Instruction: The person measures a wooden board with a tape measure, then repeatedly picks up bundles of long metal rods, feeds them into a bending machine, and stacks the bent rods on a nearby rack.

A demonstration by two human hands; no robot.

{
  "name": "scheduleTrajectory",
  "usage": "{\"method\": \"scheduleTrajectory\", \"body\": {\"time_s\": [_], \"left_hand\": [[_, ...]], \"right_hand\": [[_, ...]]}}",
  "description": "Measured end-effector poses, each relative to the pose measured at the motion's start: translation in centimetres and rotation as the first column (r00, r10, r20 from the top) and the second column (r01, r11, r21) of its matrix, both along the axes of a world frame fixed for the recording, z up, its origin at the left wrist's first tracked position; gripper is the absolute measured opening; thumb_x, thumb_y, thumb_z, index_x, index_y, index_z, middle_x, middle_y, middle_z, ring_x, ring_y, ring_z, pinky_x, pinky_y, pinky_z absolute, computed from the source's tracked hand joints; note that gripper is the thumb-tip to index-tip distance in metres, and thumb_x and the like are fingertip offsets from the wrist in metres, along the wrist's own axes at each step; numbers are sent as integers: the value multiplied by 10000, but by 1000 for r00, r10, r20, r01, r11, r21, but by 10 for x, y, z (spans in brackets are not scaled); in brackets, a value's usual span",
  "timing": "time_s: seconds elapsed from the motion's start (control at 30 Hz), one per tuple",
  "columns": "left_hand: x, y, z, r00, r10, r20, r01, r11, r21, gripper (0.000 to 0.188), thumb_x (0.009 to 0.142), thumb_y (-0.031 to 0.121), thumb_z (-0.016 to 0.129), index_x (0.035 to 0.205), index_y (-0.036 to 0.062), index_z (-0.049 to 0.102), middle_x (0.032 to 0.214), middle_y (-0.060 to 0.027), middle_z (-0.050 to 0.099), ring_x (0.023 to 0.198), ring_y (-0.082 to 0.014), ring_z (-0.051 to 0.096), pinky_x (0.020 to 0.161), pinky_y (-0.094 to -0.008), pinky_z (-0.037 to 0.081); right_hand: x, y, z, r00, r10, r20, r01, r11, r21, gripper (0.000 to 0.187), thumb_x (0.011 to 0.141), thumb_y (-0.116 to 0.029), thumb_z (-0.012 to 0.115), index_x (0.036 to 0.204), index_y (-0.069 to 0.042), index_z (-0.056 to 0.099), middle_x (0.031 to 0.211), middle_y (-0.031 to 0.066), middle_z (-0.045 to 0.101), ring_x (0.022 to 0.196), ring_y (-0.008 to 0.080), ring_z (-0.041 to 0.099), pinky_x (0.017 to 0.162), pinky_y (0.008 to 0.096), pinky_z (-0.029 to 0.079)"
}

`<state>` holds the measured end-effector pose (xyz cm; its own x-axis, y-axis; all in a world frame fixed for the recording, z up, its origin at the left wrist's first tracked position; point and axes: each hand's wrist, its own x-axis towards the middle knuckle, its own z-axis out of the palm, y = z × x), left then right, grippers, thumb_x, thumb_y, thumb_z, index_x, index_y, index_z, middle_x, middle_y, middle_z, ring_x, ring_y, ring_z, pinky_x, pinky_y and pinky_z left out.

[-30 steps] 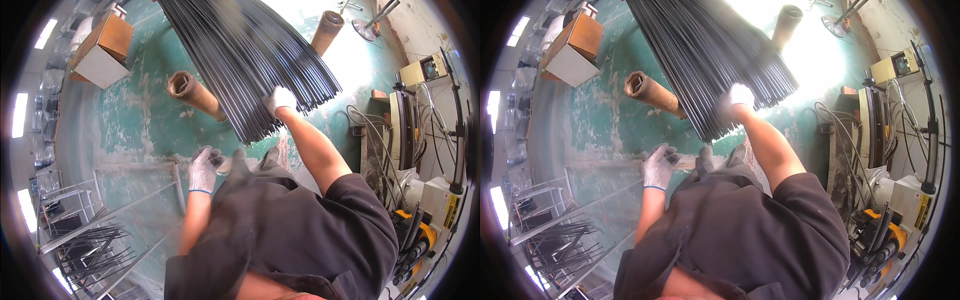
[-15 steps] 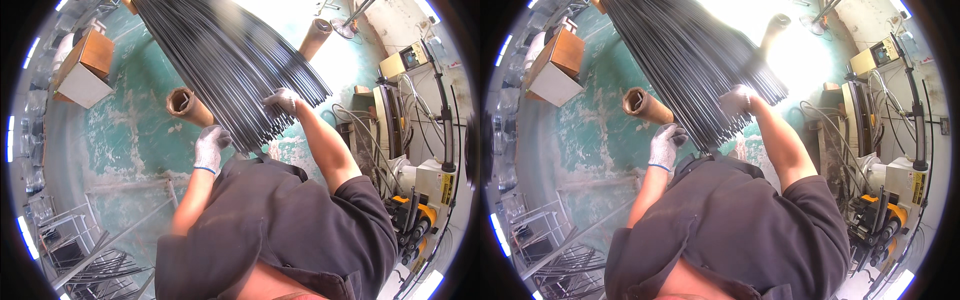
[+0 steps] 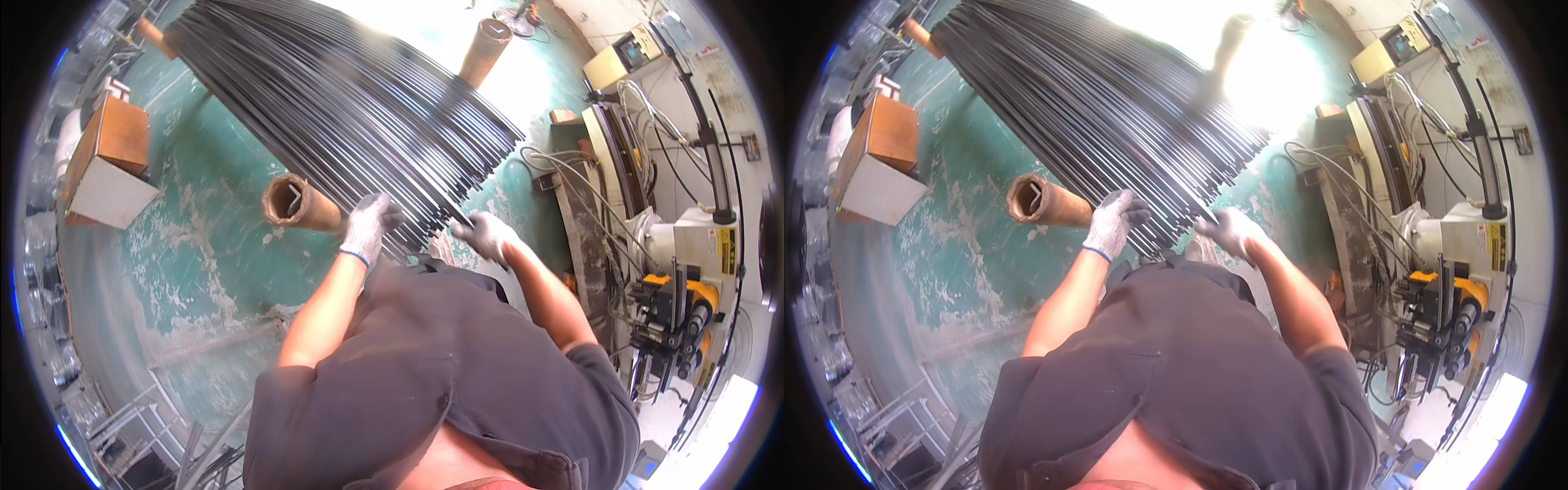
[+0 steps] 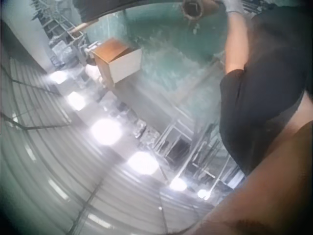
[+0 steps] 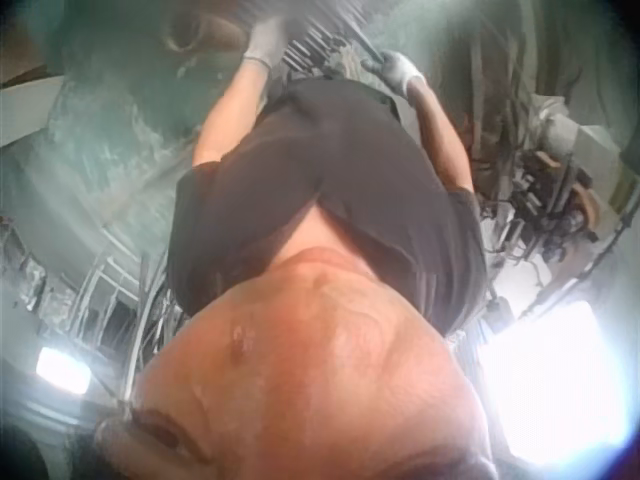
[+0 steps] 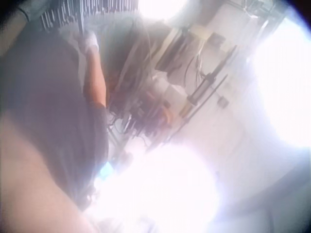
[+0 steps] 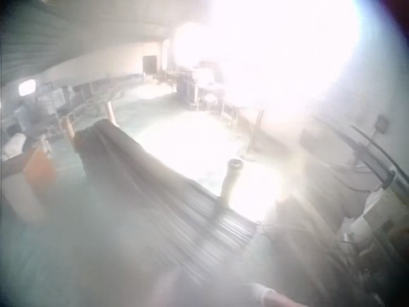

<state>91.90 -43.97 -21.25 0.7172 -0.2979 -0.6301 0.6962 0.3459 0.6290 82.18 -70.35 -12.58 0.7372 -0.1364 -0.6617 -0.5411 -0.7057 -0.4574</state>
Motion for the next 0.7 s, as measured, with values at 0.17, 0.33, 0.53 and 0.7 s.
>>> {"method": "scheduleTrajectory", "body": {"time_s": [0.17,0.33,0.53,0.7], "left_hand": [[58,-31,-22,996,-62,-60,41,953,-301,350,1073,301,631,1298,35,597,1204,-167,693,1089,-320,675,1001,-532,538],[88,-37,-37,987,-12,-161,-63,892,-448,386,1065,301,580,1060,-78,657,1060,-231,709,1002,-410,685,998,-550,552],[33,-73,13,992,-65,-104,43,979,-201,188,1038,101,573,961,-51,654,886,-146,607,856,-288,623,954,-471,575],[-18,-109,83,980,-154,-128,118,962,-248,141,1001,100,599,984,-27,658,915,-153,650,935,-317,661,995,-519,556]], "right_hand": [[-194,-37,17,980,-155,-124,134,977,-163,409,921,-378,769,1113,-20,722,1032,259,738,1016,438,702,854,465,542],[-385,-42,44,884,-411,-224,251,820,-515,358,868,-388,825,996,-67,732,947,203,751,954,407,720,844,473,555],[-347,-4,12,920,-284,270,391,625,-675,340,783,-423,844,787,-140,654,769,121,692,782,365,692,708,482,539],[-410,-60,-31,850,-194,490,507,554,-660,249,704,-211,837,764,-134,608,757,121,651,771,377,648,700,496,506]]}}
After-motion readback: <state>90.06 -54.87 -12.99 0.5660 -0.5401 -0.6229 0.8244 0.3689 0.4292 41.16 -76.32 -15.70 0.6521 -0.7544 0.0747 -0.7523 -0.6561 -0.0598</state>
